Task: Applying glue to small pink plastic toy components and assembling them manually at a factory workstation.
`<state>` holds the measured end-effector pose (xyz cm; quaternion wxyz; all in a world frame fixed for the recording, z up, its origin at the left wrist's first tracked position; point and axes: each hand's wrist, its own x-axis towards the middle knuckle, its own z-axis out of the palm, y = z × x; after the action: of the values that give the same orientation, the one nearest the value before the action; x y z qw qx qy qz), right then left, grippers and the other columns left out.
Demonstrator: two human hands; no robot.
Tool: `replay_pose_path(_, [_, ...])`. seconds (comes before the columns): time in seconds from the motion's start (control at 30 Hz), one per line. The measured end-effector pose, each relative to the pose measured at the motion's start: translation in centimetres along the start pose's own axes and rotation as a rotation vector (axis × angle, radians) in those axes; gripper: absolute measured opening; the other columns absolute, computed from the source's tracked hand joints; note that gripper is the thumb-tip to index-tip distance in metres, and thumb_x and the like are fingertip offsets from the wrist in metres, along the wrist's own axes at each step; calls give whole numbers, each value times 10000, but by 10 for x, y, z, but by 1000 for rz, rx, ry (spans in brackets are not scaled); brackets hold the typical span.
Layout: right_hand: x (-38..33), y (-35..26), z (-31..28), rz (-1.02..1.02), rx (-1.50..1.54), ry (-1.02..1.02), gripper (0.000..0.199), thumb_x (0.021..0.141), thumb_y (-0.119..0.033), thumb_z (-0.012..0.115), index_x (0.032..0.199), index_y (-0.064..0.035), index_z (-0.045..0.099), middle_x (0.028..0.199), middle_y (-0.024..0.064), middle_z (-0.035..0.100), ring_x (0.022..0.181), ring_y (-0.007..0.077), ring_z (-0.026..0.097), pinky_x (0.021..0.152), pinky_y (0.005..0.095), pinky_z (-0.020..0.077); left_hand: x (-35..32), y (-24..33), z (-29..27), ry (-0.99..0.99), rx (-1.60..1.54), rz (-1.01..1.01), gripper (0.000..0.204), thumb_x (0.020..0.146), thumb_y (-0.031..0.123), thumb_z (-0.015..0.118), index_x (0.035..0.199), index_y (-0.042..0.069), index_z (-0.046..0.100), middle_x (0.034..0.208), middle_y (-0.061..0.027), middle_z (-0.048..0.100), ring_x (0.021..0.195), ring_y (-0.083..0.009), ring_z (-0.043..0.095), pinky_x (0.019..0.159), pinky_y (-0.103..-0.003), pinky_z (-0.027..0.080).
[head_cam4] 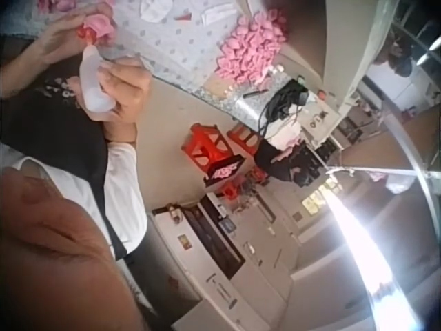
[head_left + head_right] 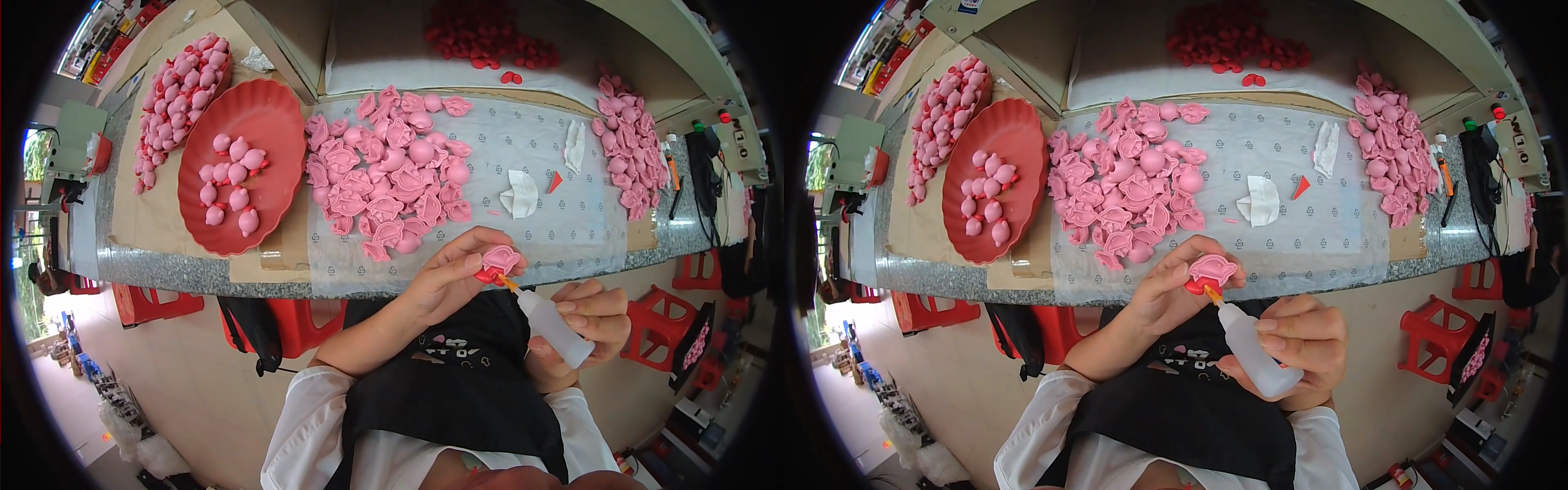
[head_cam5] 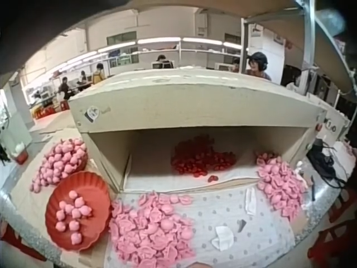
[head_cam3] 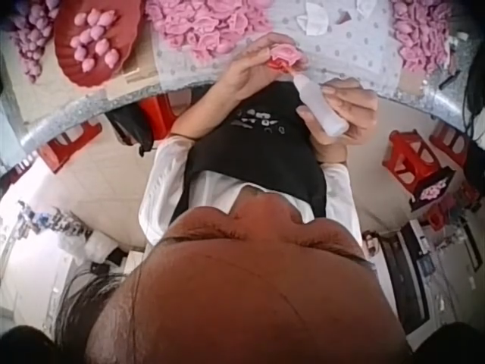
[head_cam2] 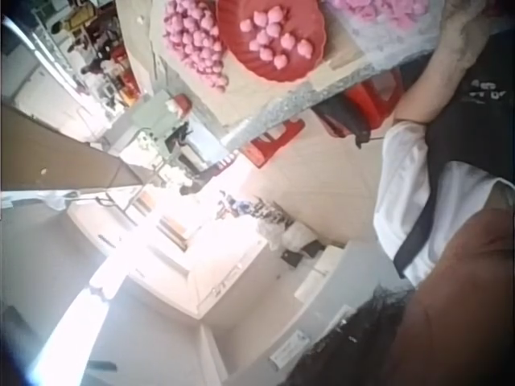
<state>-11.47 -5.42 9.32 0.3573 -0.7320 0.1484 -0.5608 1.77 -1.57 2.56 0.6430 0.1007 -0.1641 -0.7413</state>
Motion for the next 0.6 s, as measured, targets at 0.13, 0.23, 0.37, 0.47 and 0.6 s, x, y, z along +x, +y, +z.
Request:
replay_pose_path(0.13, [-4, 3, 7, -5, 24, 104, 395, 538, -125, 745, 783, -48, 445, 727, 69, 445, 531, 121, 427, 427, 200, 374, 0, 0, 2, 4, 13, -15, 359, 769, 294, 505, 1038, 70, 427, 995, -151, 486, 965, -226, 455, 860, -341, 323])
replay_pose_path(0.23, [-3, 4, 4, -16, -2, 73, 400, 535, -122, 745, 787, -47, 444, 727, 70, 446, 531, 124, 429, 431, 200, 378, 0, -1, 2, 10, -3, -21, 359, 768, 292, 507, 1040, 72, 425, 996, -149, 486, 961, -223, 456, 856, -338, 324])
replay_pose_path(0.37, [0, 4, 0, -3, 34, 24, 401, 531, -127, 744, 786, -47, 445, 726, 70, 447, 534, 127, 434, 442, 201, 387, 1, -1, 2, 4, 24, -15, 355, 767, 288, 511, 1038, 75, 425, 996, -146, 485, 962, -221, 454, 855, -338, 325])
replay_pose_path(0.47, [0, 4, 0, -15, -7, -14, 398, 535, -132, 742, 788, -49, 445, 727, 68, 448, 534, 127, 432, 447, 203, 388, 1, -2, 1, 0, 25, -13, 354, 766, 288, 512, 1036, 76, 425, 998, -145, 483, 966, -221, 451, 856, -339, 324])
replay_pose_path(0.6, [-1, 3, 1, -9, -14, -13, 393, 539, -131, 740, 789, -52, 446, 731, 64, 450, 532, 126, 430, 455, 208, 387, 1, -1, 2, 5, 29, -8, 352, 767, 286, 511, 1037, 76, 425, 997, -145, 482, 973, -223, 445, 858, -341, 322])
